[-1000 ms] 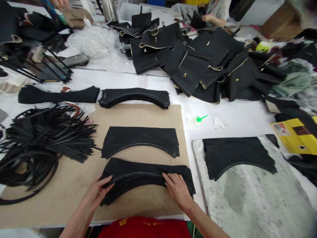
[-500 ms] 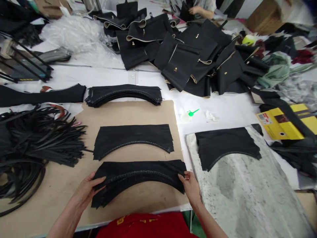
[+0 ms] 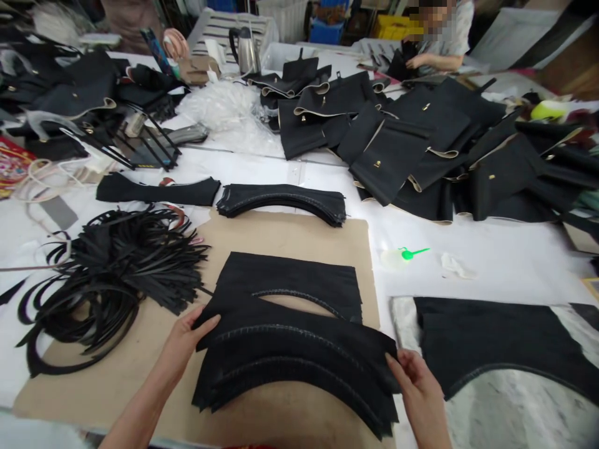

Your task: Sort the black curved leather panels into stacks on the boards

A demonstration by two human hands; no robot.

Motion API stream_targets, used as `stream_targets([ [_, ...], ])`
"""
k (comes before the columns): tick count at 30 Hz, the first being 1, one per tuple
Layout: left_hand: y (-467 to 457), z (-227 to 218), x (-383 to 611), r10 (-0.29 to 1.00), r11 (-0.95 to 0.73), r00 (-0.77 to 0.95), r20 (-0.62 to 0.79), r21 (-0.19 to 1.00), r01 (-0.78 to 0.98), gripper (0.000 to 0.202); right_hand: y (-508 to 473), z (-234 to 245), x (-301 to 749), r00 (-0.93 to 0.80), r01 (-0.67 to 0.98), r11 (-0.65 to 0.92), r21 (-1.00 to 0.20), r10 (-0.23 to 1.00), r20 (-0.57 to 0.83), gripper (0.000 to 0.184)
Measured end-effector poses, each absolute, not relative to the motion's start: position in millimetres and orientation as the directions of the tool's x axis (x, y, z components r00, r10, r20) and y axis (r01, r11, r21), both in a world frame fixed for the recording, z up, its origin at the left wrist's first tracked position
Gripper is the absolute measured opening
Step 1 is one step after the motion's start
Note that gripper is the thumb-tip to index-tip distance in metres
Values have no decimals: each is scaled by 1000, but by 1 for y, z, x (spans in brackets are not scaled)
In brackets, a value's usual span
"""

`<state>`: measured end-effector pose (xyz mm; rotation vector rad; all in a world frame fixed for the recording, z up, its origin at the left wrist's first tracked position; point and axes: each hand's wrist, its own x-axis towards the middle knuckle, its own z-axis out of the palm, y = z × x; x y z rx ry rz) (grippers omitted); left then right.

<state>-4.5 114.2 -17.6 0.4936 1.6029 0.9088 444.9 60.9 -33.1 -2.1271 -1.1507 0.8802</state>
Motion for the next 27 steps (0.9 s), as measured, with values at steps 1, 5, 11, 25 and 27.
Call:
stream_targets([
  [1, 120, -21, -9, 745, 594, -269, -610, 791, -147, 58, 74, -33, 441, 394, 474, -453, -755, 876, -279, 41],
  [5, 138, -55, -26, 751, 572, -320, -578, 811, -122, 59, 124, -56, 423, 342, 440, -404, -802, 901, -266, 45],
  [11, 153, -103, -40, 757, 591, -376, -535, 806, 43, 56, 153, -107, 408, 358, 539, -431, -723, 895, -267, 44],
  [25, 166, -105, -37, 791, 571, -453, -411, 762, 306, 27, 156, -108, 415, 392, 645, -483, -592, 874, -286, 59],
  [27, 167, -106, -38, 798, 567, -460, -389, 743, 355, 23, 155, -115, 418, 396, 651, -492, -578, 870, -295, 61],
])
